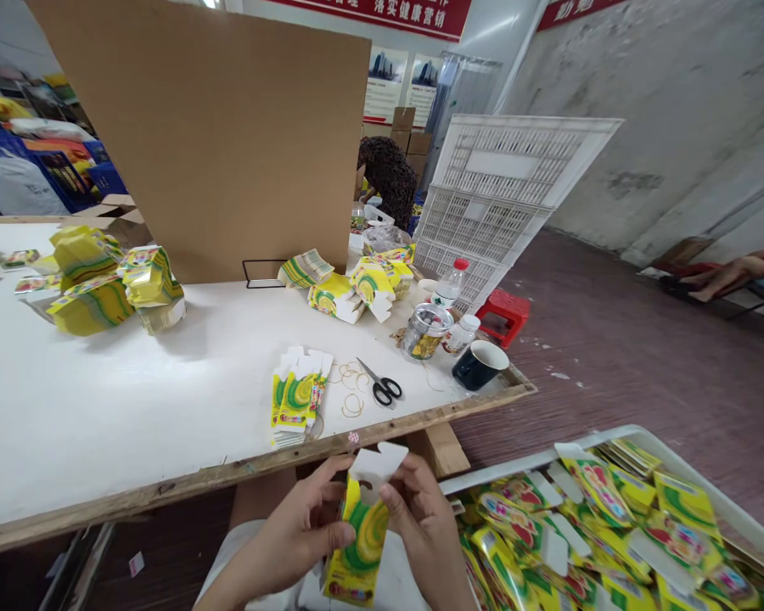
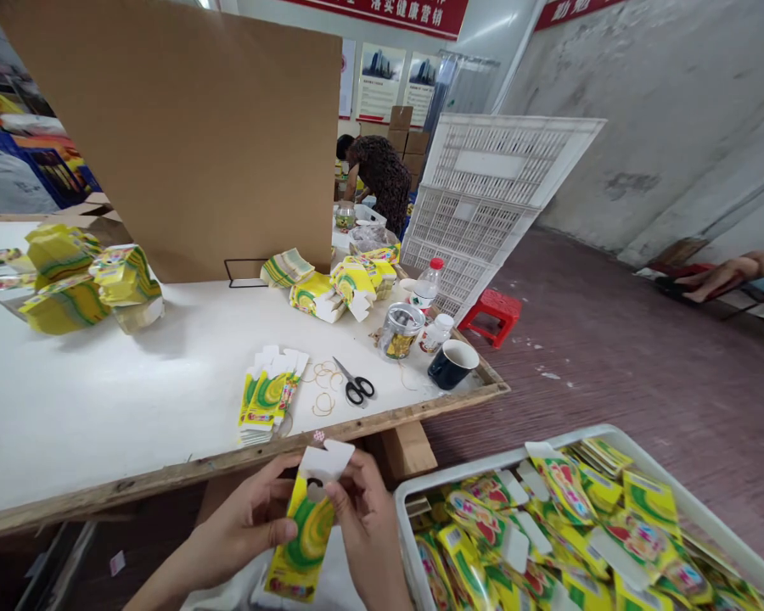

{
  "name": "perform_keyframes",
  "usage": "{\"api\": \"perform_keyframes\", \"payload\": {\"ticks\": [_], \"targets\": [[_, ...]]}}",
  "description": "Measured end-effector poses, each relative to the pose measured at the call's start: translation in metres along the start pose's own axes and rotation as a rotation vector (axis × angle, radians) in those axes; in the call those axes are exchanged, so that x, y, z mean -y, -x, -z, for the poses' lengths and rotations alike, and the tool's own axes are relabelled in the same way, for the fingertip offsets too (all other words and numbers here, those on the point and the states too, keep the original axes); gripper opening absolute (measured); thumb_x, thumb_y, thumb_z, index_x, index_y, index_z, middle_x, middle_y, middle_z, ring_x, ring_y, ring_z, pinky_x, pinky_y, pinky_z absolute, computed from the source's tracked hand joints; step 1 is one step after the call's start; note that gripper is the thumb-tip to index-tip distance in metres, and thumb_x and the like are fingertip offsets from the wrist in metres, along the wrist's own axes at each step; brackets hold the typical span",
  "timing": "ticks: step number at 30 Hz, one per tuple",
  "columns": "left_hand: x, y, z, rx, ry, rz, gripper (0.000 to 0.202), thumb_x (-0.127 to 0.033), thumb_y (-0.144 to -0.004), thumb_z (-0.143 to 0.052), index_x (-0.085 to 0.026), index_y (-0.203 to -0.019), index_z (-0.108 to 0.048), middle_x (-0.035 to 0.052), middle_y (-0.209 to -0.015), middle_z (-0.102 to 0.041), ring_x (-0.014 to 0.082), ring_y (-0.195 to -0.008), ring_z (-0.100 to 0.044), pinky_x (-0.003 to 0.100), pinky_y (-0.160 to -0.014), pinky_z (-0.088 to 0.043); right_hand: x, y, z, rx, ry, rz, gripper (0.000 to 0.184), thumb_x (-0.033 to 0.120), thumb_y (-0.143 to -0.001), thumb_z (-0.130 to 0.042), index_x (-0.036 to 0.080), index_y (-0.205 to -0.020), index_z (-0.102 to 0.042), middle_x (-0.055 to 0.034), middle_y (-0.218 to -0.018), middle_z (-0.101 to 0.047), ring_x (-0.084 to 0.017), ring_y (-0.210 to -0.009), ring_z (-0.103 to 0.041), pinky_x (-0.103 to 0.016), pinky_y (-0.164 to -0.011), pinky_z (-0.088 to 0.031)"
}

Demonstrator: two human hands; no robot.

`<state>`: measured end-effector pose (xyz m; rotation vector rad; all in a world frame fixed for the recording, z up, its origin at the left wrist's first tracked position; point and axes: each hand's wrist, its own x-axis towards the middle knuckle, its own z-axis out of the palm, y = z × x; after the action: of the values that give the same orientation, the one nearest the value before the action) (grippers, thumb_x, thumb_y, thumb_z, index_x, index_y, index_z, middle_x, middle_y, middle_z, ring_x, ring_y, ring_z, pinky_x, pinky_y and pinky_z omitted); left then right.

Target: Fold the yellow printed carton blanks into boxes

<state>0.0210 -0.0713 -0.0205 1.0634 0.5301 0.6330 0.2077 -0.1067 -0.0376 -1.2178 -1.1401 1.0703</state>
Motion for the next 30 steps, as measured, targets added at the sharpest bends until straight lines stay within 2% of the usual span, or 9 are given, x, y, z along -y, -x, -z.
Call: {"api": "perform_keyframes", "payload": {"ticks": [2,4,8,10,13,19,22,26,30], "targets": [[0.004,-0.002,0.001,-0.105,-0.067,-0.015,0.059,-0.036,-0.081,-0.075,-0.022,-0.135,-0.054,0.0116,-0.109,-0.073,0.0259,-0.099,-0.068,0.032,-0.082,-0.051,0.001,0.000,0.007,0.017,0.134,0.118,0.041,0.057,-0.091,-0.057,0.023,-0.102,-0.077,-0.0106,-0.102,-0.070,-0.025,-0.097,-0.065,-0.035,-0.083,-0.054],[0.012,-0.004,0.003,-0.196,-0.167,-0.038,0.053,-0.036,-0.080,-0.076,-0.020,-0.128,-0.060,0.0117,-0.111,-0.073,0.0258,-0.098,-0.068,0.030,-0.082,-0.051,0.004,-0.001,0.014,0.038,0.191,0.156,0.051,0.064,-0.091,-0.050,0.022,-0.097,-0.080,-0.0107,-0.097,-0.070,-0.025,-0.093,-0.064,-0.035,-0.080,-0.053],[0.021,-0.005,0.003,-0.245,-0.304,-0.087,0.048,-0.035,-0.084,-0.071,-0.019,-0.127,-0.061,0.0112,-0.110,-0.074,0.0247,-0.094,-0.069,0.031,-0.087,-0.052,0.011,0.000,0.017,0.147,0.115,-0.148,0.045,0.052,-0.087,-0.063,0.018,-0.116,-0.072,-0.0021,-0.070,-0.066,-0.017,-0.062,-0.058,-0.028,-0.058,-0.048],[0.018,-0.004,0.000,-0.219,-0.273,-0.074,0.048,-0.036,-0.086,-0.068,-0.020,-0.131,-0.059,0.0115,-0.112,-0.074,0.0261,-0.102,-0.068,0.032,-0.088,-0.052,0.013,-0.001,0.013,0.151,0.138,-0.218,0.043,0.041,-0.082,-0.069,0.017,-0.117,-0.067,0.0031,-0.062,-0.060,-0.014,-0.055,-0.053,-0.024,-0.054,-0.042],[0.012,-0.004,-0.004,-0.164,-0.152,-0.046,0.052,-0.038,-0.086,-0.068,-0.021,-0.134,-0.055,0.0129,-0.119,-0.072,0.0275,-0.109,-0.067,0.033,-0.089,-0.052,0.010,-0.001,0.006,0.083,0.247,-0.176,0.033,0.032,-0.082,-0.065,0.017,-0.111,-0.062,0.0088,-0.055,-0.048,-0.012,-0.052,-0.045,-0.022,-0.052,-0.035],[0.016,-0.008,-0.005,-0.261,0.002,-0.014,0.057,-0.037,-0.076,-0.080,-0.019,-0.126,-0.056,0.0112,-0.100,-0.078,0.0255,-0.092,-0.073,0.030,-0.077,-0.054,0.003,0.002,-0.004,0.046,0.345,-0.080,0.029,0.035,-0.087,-0.060,0.017,-0.110,-0.058,0.0113,-0.049,-0.042,-0.011,-0.046,-0.041,-0.022,-0.048,-0.031],[0.017,-0.009,-0.005,-0.260,-0.012,-0.012,0.057,-0.036,-0.077,-0.079,-0.019,-0.126,-0.057,0.0116,-0.101,-0.078,0.0266,-0.093,-0.073,0.031,-0.078,-0.055,0.003,0.002,-0.003,0.009,0.376,-0.058,0.029,0.036,-0.083,-0.066,0.019,-0.106,-0.062,0.0063,-0.059,-0.053,-0.013,-0.054,-0.051,-0.022,-0.053,-0.040],[0.013,-0.009,-0.007,-0.227,-0.160,-0.056,0.053,-0.035,-0.085,-0.070,-0.021,-0.134,-0.055,0.0133,-0.120,-0.073,0.0283,-0.115,-0.066,0.035,-0.095,-0.051,0.002,0.001,-0.002,-0.005,0.349,-0.104,0.037,0.030,-0.079,-0.068,0.022,-0.114,-0.057,-0.0009,-0.086,-0.070,-0.017,-0.070,-0.064,-0.024,-0.062,-0.050],[0.011,-0.009,-0.007,-0.159,-0.165,-0.052,0.051,-0.035,-0.090,-0.064,-0.022,-0.137,-0.053,0.0141,-0.128,-0.069,0.0276,-0.122,-0.062,0.036,-0.100,-0.049,-0.002,-0.001,-0.003,-0.004,0.365,-0.111,0.030,0.029,-0.082,-0.066,0.023,-0.109,-0.056,0.0009,-0.077,-0.073,-0.017,-0.064,-0.065,-0.023,-0.057,-0.048]]}}
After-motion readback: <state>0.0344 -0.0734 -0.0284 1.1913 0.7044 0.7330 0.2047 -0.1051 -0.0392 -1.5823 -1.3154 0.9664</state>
